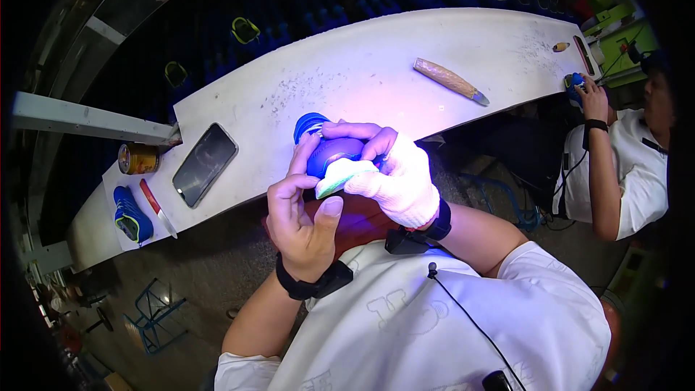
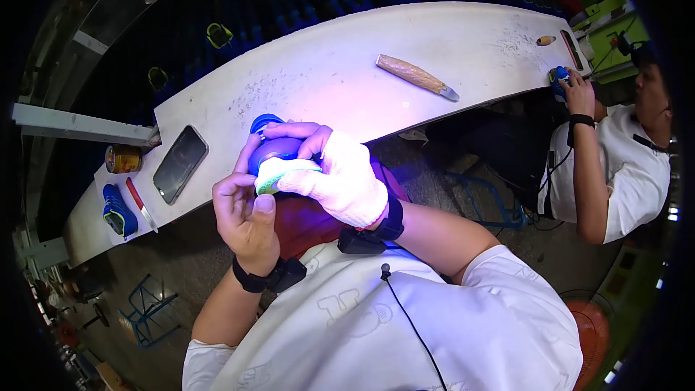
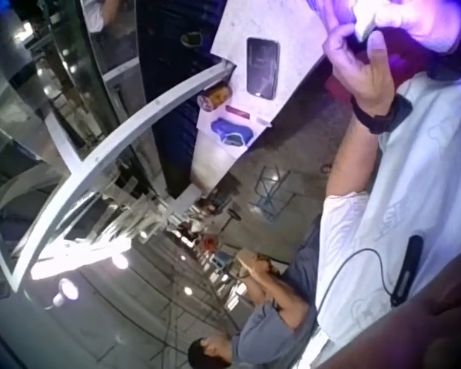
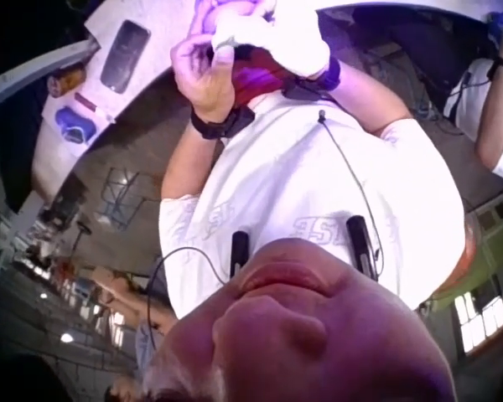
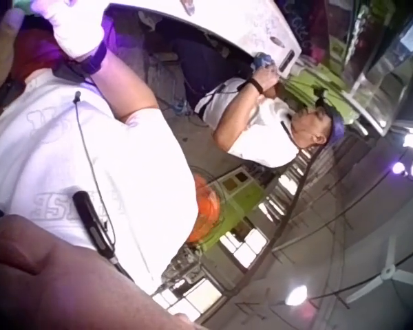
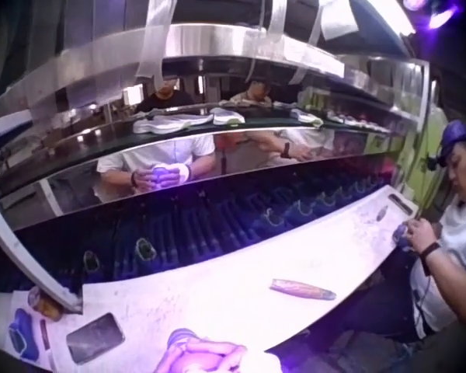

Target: Inspecting and assembling shoe parts on a conveyor belt production line.

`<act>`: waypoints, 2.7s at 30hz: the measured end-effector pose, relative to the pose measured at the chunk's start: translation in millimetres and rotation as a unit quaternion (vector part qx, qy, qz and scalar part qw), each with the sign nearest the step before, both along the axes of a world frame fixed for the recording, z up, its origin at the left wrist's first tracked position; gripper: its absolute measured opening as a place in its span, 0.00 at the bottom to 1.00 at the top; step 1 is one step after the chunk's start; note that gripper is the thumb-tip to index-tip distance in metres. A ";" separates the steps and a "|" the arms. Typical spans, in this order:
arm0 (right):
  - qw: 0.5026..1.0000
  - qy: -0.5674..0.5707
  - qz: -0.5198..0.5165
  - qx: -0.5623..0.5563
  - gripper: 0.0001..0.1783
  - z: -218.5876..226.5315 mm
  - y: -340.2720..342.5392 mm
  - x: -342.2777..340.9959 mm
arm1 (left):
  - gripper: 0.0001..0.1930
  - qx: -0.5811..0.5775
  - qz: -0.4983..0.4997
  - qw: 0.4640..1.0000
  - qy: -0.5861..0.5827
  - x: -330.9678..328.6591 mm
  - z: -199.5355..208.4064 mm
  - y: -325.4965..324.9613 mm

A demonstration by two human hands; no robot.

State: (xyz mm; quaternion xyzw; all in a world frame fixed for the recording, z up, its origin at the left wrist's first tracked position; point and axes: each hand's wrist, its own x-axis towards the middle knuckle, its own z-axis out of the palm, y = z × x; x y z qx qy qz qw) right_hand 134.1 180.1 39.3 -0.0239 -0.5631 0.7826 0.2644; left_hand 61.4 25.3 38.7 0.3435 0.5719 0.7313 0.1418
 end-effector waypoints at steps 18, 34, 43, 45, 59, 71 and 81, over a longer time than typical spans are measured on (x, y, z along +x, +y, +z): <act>0.956 0.020 0.003 0.293 0.27 1.7 17.5 -12.3 | 0.16 -0.176 0.015 0.981 0.082 -21.5 29.0 -13.4; 0.865 0.009 -0.010 0.502 0.23 -28.5 7.2 -26.9 | 0.27 -0.234 -0.035 0.948 0.214 -50.4 28.0 -46.3; 0.860 0.096 -0.045 0.498 0.28 -69.0 -12.8 -57.4 | 0.34 -0.294 0.093 0.951 -0.014 -49.2 35.8 -56.7; 0.844 0.072 -0.019 0.531 0.25 -73.5 -23.7 -60.0 | 0.41 -0.412 0.089 0.907 0.010 -51.8 35.0 -71.1; 0.955 0.017 -0.046 0.292 0.12 -107.5 2.3 -55.7 | 0.33 -0.332 0.024 0.934 0.130 -57.4 44.9 -50.3; 0.684 0.524 0.087 0.500 0.22 -9.3 51.9 -88.9 | 0.50 -0.098 0.155 0.928 0.325 20.7 -54.5 12.1; 0.951 -0.097 0.001 0.294 0.27 -8.8 36.2 17.0 | 0.20 -0.094 0.172 0.972 0.133 15.8 -27.7 19.9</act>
